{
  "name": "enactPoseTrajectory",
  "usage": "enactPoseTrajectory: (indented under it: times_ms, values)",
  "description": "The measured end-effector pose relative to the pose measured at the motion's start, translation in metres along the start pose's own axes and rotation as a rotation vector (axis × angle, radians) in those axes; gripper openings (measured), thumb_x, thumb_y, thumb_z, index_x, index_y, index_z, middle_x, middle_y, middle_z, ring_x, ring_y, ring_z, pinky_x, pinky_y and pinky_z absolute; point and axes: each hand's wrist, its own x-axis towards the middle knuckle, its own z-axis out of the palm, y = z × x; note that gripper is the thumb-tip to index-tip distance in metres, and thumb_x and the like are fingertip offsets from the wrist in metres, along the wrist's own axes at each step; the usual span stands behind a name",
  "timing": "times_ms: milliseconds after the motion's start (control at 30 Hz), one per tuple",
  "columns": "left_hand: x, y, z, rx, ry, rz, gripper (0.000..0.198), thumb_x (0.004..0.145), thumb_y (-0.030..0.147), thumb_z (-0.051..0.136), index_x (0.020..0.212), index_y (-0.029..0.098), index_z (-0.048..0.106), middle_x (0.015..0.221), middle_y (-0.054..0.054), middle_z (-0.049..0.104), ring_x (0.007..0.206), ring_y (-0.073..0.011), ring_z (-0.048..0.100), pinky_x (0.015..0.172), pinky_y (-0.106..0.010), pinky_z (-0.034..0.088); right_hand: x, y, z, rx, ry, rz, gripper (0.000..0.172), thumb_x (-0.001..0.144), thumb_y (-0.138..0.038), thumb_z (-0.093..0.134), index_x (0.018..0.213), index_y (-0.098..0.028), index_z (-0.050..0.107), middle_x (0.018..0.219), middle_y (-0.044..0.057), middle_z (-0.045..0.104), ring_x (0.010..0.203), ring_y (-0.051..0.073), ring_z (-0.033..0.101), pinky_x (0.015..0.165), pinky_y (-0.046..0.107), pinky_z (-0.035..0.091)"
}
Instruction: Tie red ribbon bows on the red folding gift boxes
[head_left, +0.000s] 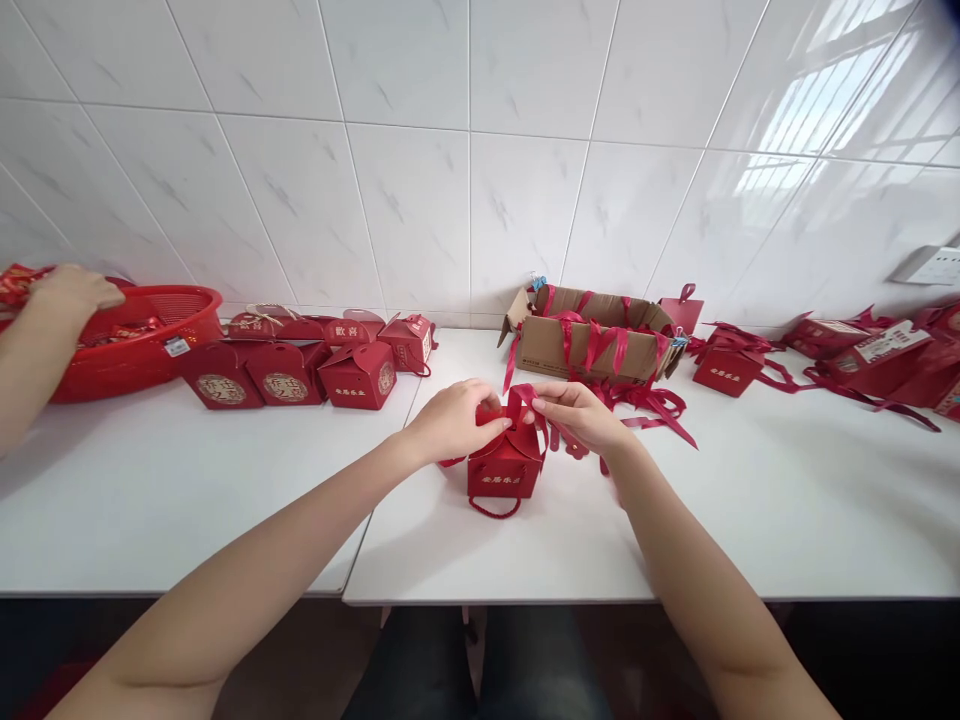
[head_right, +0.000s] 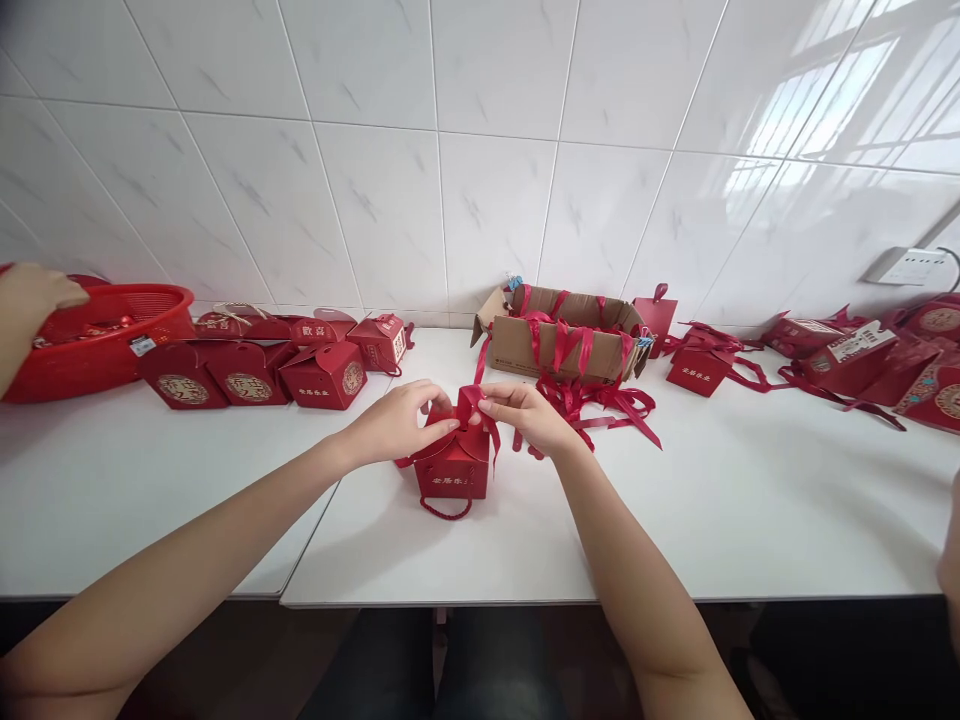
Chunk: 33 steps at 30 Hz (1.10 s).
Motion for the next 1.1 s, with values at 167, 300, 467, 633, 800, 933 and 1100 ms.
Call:
enactPoseTrajectory:
  times_ms: [167,300,467,633,800,933,1100]
  values:
    - [0.013,0.010,0.005,-0.122,0.068,0.049,0.015,0.078,0.028,0.052,0.090,0.022,0.060,0.091,0.000,0.067,0.077,-0.0165,0.060,0.062,-0.027,0.044,-0.002,0.000,0.002,-0.002,0.029,-0.015,0.040,0.080,-0.049,0.061,0.107,-0.021,0.062,0.085,0.004,0.069,0.040,0.004,0.045,0.027,0.015,0.029]
    - [0.017,0.007,0.011,-0.153,0.146,0.014,0.014,0.081,0.026,0.047,0.082,0.021,0.060,0.078,0.002,0.066,0.065,-0.0137,0.056,0.058,-0.026,0.041,-0.005,-0.002,0.003,-0.002,0.102,0.010,0.037,0.077,-0.052,0.064,0.094,-0.019,0.062,0.080,0.004,0.069,0.042,0.005,0.047,0.028,0.015,0.027]
    - [0.016,-0.004,0.014,-0.214,0.191,0.006,0.014,0.081,0.028,0.048,0.080,0.021,0.060,0.076,0.002,0.065,0.067,-0.0135,0.056,0.059,-0.026,0.041,-0.010,-0.001,-0.004,-0.108,0.100,0.086,0.037,0.075,-0.051,0.065,0.089,-0.017,0.070,0.051,-0.003,0.054,0.040,0.007,0.042,0.032,0.019,0.029]
    - [0.016,-0.002,0.019,-0.241,0.220,0.023,0.016,0.082,0.029,0.048,0.074,0.020,0.059,0.073,0.001,0.065,0.067,-0.0139,0.057,0.065,-0.028,0.043,-0.001,0.002,0.011,-0.055,0.098,-0.003,0.033,0.073,-0.041,0.068,0.096,-0.017,0.072,0.073,0.002,0.067,0.063,0.012,0.058,0.054,0.023,0.045]
    - [0.015,0.002,0.018,-0.289,0.254,0.025,0.009,0.078,0.028,0.052,0.077,0.020,0.056,0.085,0.000,0.063,0.079,-0.0157,0.057,0.072,-0.028,0.045,0.008,0.009,0.031,-0.140,0.172,-0.117,0.028,0.079,-0.040,0.061,0.089,-0.018,0.074,0.078,0.003,0.066,0.064,0.012,0.054,0.060,0.026,0.044]
    - [0.008,-0.007,0.008,-0.365,0.130,-0.067,0.024,0.071,0.029,0.061,0.093,0.022,0.054,0.108,-0.003,0.058,0.106,-0.0210,0.052,0.085,-0.033,0.045,0.008,0.013,0.034,-0.192,0.277,-0.174,0.022,0.077,-0.038,0.063,0.083,-0.019,0.073,0.086,0.003,0.064,0.057,0.009,0.045,0.053,0.024,0.038]
    - [-0.005,-0.025,0.002,-0.377,0.043,-0.236,0.036,0.069,0.040,0.067,0.093,0.021,0.048,0.109,-0.006,0.055,0.109,-0.0232,0.051,0.090,-0.038,0.043,0.004,0.011,0.033,-0.100,0.196,-0.117,0.025,0.080,-0.038,0.060,0.086,-0.017,0.072,0.068,0.002,0.064,0.057,0.012,0.051,0.052,0.024,0.040]
